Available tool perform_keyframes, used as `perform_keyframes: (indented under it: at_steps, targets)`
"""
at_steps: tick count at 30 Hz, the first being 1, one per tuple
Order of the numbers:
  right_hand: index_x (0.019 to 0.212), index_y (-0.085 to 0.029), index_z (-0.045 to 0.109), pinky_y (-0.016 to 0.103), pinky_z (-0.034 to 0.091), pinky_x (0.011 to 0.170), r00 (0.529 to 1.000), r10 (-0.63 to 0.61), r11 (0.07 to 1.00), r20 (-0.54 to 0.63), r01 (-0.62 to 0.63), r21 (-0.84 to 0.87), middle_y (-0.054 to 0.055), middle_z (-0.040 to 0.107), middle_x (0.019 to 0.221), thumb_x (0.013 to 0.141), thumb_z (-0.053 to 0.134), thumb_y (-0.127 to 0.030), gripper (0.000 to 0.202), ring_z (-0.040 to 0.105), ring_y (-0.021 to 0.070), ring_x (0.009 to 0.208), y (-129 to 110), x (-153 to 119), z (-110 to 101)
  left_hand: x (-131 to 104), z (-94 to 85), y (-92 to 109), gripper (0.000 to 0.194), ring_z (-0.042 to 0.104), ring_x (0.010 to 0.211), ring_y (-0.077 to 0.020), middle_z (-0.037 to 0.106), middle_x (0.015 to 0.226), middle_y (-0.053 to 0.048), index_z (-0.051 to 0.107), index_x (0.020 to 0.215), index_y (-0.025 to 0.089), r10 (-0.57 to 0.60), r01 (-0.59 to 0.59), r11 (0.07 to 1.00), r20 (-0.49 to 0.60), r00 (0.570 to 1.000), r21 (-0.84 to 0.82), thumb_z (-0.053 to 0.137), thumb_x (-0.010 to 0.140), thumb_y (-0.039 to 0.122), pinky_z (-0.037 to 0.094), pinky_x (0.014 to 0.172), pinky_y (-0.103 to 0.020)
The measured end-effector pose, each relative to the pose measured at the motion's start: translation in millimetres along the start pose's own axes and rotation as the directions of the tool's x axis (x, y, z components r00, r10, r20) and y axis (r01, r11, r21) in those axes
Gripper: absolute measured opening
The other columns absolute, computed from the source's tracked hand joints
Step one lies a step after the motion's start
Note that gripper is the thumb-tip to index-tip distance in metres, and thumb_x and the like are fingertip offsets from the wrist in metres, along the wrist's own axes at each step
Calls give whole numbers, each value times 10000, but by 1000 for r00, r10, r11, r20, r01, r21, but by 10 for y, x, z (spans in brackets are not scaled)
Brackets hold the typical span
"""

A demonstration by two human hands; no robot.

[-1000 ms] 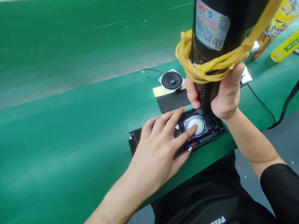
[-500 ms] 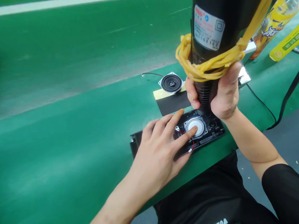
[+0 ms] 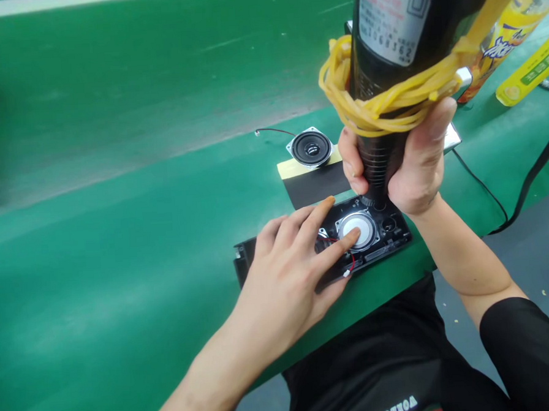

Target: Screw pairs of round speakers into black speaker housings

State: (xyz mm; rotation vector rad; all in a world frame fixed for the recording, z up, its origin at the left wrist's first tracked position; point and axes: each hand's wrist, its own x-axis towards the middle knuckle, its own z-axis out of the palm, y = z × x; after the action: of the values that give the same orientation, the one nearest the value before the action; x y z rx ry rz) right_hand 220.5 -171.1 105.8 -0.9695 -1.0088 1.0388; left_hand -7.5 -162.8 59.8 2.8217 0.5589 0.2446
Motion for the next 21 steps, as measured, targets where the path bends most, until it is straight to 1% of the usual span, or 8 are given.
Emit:
perform_keyframes:
  at_steps: [2, 5, 8, 11, 14, 16, 19, 21]
  targets:
    - [724, -287, 473, 366, 473, 491, 1000, 15, 1000, -5, -15, -3, -45, 506, 561, 714, 489, -1133, 846, 462, 143, 451, 8, -3, 1, 2, -12, -11, 476, 508, 1497, -482, 398, 1771, -218, 696, 1493, 296, 15, -15, 1000, 9, 1000, 9, 695, 1017, 327, 488, 1128, -697]
    - [748, -291, 522, 381, 473, 511, 1000, -23, 1000, -6, 23, 7, -33, 539, 593, 710, 506, -1130, 840, 480, 154, 476, 35, -29, 2, 16, -28, -17, 483, 533, 1458, -498, 404, 1754, -251, 685, 1497, 281, 49, -49, 998, 17, 999, 28, 689, 1016, 327, 517, 1078, -709]
    - [809, -294, 562, 392, 472, 527, 997, -70, 996, -25, 71, 57, -30, 562, 630, 782, 574, -1056, 763, 475, 161, 484, 88, -56, 4, 35, -33, 0, 462, 554, 1432, -499, 439, 1718, -264, 692, 1470, 269, 51, -51, 998, -11, 999, 42, 677, 1010, 307, 532, 1051, -710]
    - [798, -296, 548, 397, 485, 537, 996, -77, 995, -43, 80, 63, -21, 547, 636, 825, 598, -995, 701, 459, 165, 499, 128, -57, 0, 47, -32, 20, 445, 563, 1417, -507, 455, 1698, -273, 705, 1446, 257, 58, -56, 997, -31, 998, 46, 680, 1004, 302, 538, 1037, -715]
    - [781, -285, 516, 362, 503, 536, 999, -52, 998, 5, 52, 43, -31, 527, 630, 782, 577, -1042, 759, 476, 144, 534, 130, -44, -14, 55, -43, 32, 434, 569, 1404, -521, 458, 1684, -292, 715, 1431, 238, 66, -64, 997, -30, 997, 47, 683, 1001, 290, 541, 1023, -725]
    - [806, -276, 526, 334, 487, 523, 997, -65, 997, 37, 63, 47, -45, 541, 645, 753, 587, -1065, 794, 490, 124, 545, 128, -41, -24, 62, -56, 38, 428, 573, 1394, -529, 462, 1673, -304, 717, 1425, 227, 72, -71, 996, -33, 997, 47, 679, 1003, 286, 546, 1012, -728]
    - [867, -268, 584, 343, 455, 513, 995, -100, 994, 25, 98, 54, -45, 577, 676, 751, 629, -1053, 794, 496, 126, 529, 153, -52, -33, 75, -69, 47, 424, 577, 1391, -532, 473, 1660, -312, 715, 1423, 215, 80, -78, 996, -38, 996, 46, 674, 1006, 284, 549, 1009, -728]
    - [919, -261, 611, 352, 443, 512, 996, -84, 994, 18, 82, 67, -43, 584, 677, 764, 627, -1037, 792, 494, 136, 513, 180, -60, -35, 77, -65, 51, 421, 574, 1398, -529, 472, 1666, -307, 716, 1418, 218, 73, -72, 996, -38, 997, 43, 681, 1004, 282, 543, 1022, -729]
